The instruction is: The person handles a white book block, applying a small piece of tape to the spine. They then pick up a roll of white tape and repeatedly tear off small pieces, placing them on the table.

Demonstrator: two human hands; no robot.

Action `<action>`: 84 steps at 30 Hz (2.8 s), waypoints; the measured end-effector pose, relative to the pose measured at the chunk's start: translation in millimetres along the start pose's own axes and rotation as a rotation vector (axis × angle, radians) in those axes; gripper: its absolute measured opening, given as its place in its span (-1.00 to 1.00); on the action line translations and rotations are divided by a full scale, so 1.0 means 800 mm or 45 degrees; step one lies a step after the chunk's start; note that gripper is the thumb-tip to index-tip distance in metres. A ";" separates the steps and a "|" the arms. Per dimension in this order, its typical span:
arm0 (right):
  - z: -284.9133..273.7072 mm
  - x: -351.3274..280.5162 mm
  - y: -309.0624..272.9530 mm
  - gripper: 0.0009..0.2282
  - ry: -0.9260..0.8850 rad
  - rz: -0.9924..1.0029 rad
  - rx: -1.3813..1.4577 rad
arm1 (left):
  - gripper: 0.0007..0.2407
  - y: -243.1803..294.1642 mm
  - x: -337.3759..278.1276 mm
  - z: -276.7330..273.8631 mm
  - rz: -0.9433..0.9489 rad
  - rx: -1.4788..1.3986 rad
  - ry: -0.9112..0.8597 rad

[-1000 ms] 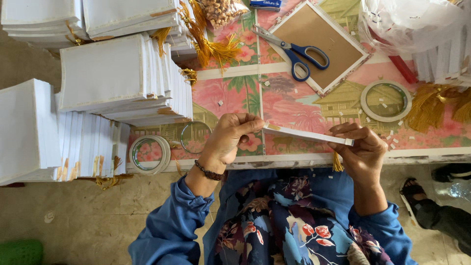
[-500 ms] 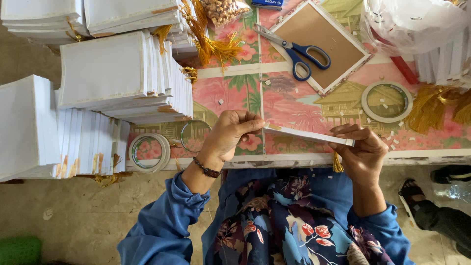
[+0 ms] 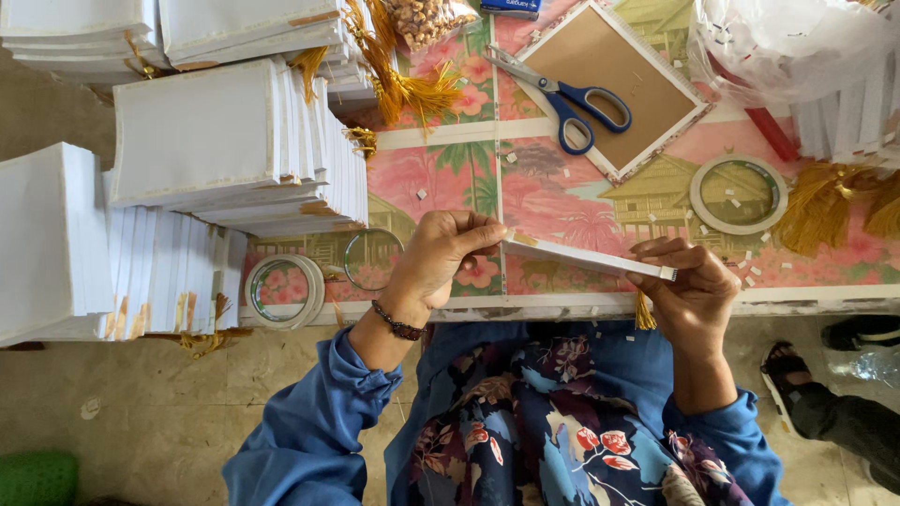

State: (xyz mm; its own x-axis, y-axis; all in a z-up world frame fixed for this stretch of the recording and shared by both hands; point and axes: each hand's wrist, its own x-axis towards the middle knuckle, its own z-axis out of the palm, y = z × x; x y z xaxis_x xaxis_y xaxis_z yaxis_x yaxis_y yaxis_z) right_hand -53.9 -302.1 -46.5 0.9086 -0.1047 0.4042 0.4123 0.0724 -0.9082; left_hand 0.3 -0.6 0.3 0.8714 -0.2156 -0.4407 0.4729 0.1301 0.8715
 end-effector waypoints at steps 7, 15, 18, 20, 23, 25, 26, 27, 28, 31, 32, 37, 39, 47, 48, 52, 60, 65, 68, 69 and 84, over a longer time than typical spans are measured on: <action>-0.003 -0.002 0.003 -0.78 0.007 0.021 0.027 | -0.94 -0.002 0.000 0.005 0.082 0.046 0.052; -0.003 -0.003 0.006 -0.76 -0.009 -0.022 0.014 | -0.89 0.017 -0.022 0.026 0.199 0.166 0.218; 0.000 -0.002 0.006 -0.79 0.005 -0.037 0.023 | -0.91 0.020 -0.031 0.032 0.231 0.236 0.239; 0.001 -0.003 0.005 -0.79 0.009 -0.031 0.036 | -0.91 0.010 -0.027 0.031 0.363 0.349 0.269; 0.003 -0.004 0.006 -0.78 0.023 -0.024 0.046 | -0.92 0.003 -0.025 0.035 0.499 0.431 0.321; 0.002 -0.005 0.007 -0.77 0.034 -0.022 0.043 | -0.91 0.001 -0.025 0.037 0.503 0.401 0.345; 0.002 -0.005 0.007 -0.78 0.024 -0.033 0.044 | -0.91 -0.001 -0.024 0.037 0.495 0.358 0.331; 0.002 -0.005 0.007 -0.78 0.013 -0.043 0.046 | -0.90 -0.002 -0.024 0.036 0.487 0.315 0.317; 0.002 -0.005 0.008 -0.78 0.012 -0.044 0.045 | -0.90 -0.001 -0.025 0.037 0.488 0.314 0.317; 0.001 -0.006 0.009 -0.78 0.019 -0.043 0.036 | -0.88 0.001 -0.027 0.037 0.518 0.249 0.286; 0.001 -0.006 0.008 -0.77 0.018 -0.038 0.022 | -0.91 0.000 -0.025 0.036 0.527 0.283 0.279; 0.001 -0.005 0.011 -0.75 0.050 -0.045 0.034 | -0.89 0.008 -0.028 0.038 0.494 0.197 0.203; 0.001 -0.005 0.011 -0.76 0.033 -0.034 0.056 | -0.91 -0.002 -0.022 0.037 0.481 0.119 0.227; -0.014 -0.007 0.042 -0.73 0.115 -0.053 0.102 | -0.81 -0.032 0.006 0.029 0.448 -0.109 0.231; -0.014 -0.007 0.043 -0.73 0.116 -0.050 0.111 | -0.81 -0.036 0.011 0.027 0.465 -0.117 0.228; -0.014 -0.009 0.044 -0.72 0.125 -0.052 0.116 | -0.82 -0.035 0.013 0.027 0.489 -0.101 0.218; -0.018 -0.006 0.048 -0.71 0.138 -0.023 0.078 | -0.67 -0.023 0.003 0.018 0.822 0.575 0.104; -0.007 -0.003 0.025 -0.73 0.134 0.097 -0.097 | -0.78 -0.041 0.019 0.023 0.685 0.333 -0.021; -0.013 -0.011 0.037 -0.73 0.086 0.231 -0.336 | -0.82 -0.084 0.042 0.016 0.678 0.358 -0.100; -0.015 -0.018 0.045 -0.72 0.007 0.289 -0.474 | -0.83 -0.101 0.045 0.012 0.602 0.327 -0.107; -0.011 0.008 -0.107 -0.89 0.175 0.539 0.198 | -0.84 -0.083 0.004 0.116 0.256 -0.414 -0.040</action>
State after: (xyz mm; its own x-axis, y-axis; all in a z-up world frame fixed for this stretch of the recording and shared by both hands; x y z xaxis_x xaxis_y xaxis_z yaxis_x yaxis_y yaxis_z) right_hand -83.5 -317.8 32.7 0.9862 -0.1635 -0.0262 0.0216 0.2835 -0.9587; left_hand -40.2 -99.8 -39.1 0.9489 -0.1833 -0.2568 0.3141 0.4718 0.8239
